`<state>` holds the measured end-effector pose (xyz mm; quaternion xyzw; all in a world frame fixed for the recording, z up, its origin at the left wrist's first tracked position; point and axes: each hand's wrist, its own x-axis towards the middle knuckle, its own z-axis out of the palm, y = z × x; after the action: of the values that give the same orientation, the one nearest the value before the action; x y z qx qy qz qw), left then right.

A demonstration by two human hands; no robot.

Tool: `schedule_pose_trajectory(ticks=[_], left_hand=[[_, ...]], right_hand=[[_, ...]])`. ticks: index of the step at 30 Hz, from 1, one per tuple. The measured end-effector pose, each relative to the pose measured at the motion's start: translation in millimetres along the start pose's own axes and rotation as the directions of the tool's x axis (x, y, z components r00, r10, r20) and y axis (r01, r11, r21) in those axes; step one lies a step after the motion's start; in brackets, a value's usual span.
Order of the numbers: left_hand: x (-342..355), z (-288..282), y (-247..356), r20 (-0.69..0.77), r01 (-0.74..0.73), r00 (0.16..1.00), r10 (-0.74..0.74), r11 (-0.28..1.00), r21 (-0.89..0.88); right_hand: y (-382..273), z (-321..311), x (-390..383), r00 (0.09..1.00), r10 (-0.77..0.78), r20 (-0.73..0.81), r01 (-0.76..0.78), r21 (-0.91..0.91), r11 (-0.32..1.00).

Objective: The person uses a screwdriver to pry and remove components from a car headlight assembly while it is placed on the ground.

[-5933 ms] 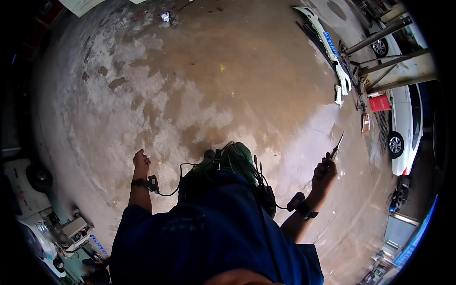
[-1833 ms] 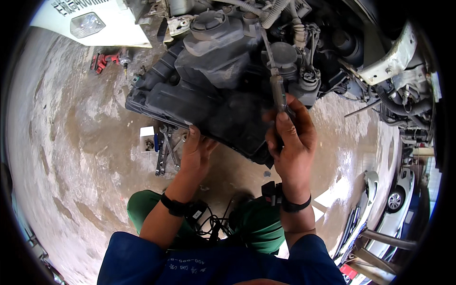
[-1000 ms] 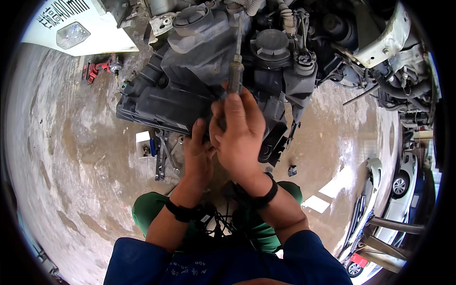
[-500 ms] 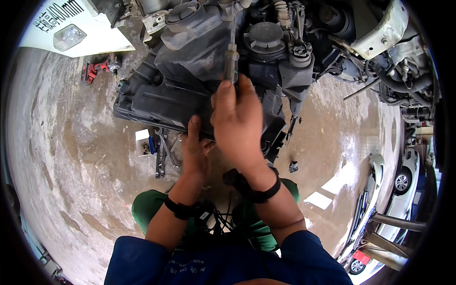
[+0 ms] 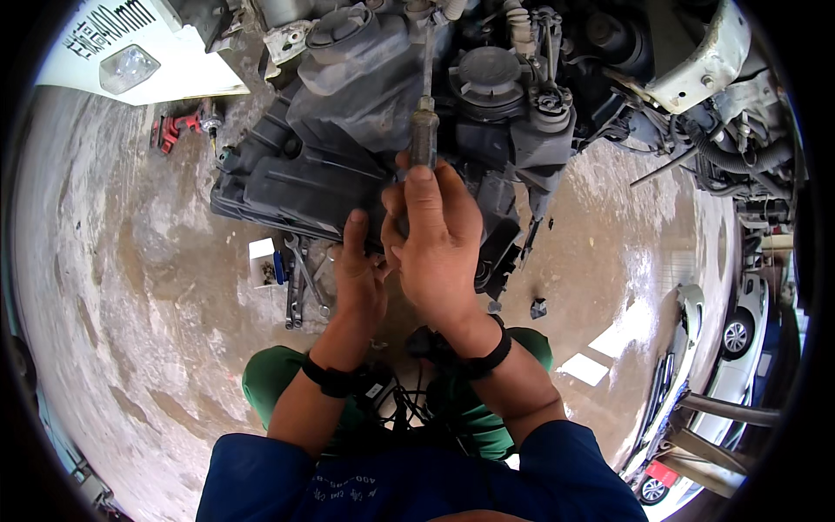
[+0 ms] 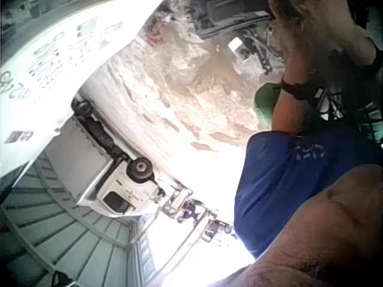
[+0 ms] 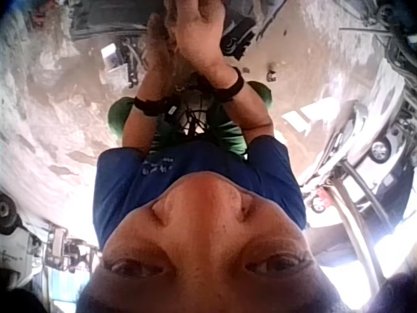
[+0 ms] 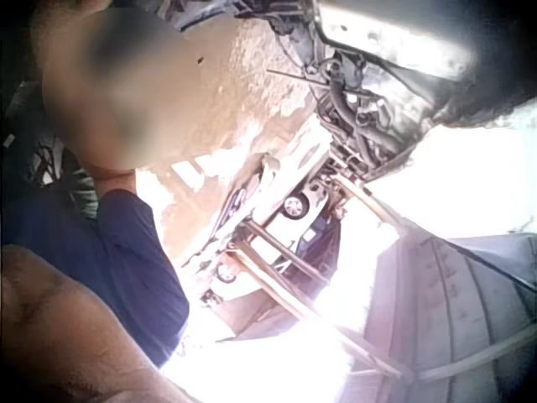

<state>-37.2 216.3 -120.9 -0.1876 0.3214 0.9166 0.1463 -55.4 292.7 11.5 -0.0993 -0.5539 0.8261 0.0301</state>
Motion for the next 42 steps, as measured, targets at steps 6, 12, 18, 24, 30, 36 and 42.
schedule_pose_trajectory(ticks=[6,12,18,24,30,36,42], left_hand=[[-13.6,22.7,15.5,-0.086,0.000,0.996,0.004,0.999,0.051],[-15.3,20.3,18.8,-0.040,0.031,0.999,-0.027,0.996,0.085],[-19.2,29.2,18.7,-0.089,-0.004,0.996,0.015,0.993,0.122],[-18.2,18.6,12.3,0.013,-0.002,1.000,0.001,0.997,0.079],[-40.6,38.4,30.1,0.011,-0.088,0.996,0.090,0.929,0.359],[-47.1,44.4,37.3,-0.106,0.070,0.993,-0.045,0.967,0.246],[-51.6,52.0,39.3,-0.130,0.067,0.991,-0.037,0.970,0.233]], right_hand=[[-4.2,-8.8,1.6,0.999,-0.013,-0.046,0.011,-0.050,0.999],[-3.4,-10.0,-1.6,0.999,0.023,-0.025,-0.023,-0.027,0.999],[5.5,-13.7,10.4,0.999,-0.036,-0.012,0.035,-0.115,0.993],[14.6,-8.5,13.7,0.990,-0.144,-0.014,0.135,-0.272,0.953],[-29.3,-6.3,5.8,0.943,0.278,0.181,-0.329,0.407,0.852],[-38.5,-19.1,8.7,0.939,0.301,0.165,-0.340,0.330,0.880],[-20.9,-7.4,10.3,0.991,0.127,-0.030,-0.127,0.011,0.992]])
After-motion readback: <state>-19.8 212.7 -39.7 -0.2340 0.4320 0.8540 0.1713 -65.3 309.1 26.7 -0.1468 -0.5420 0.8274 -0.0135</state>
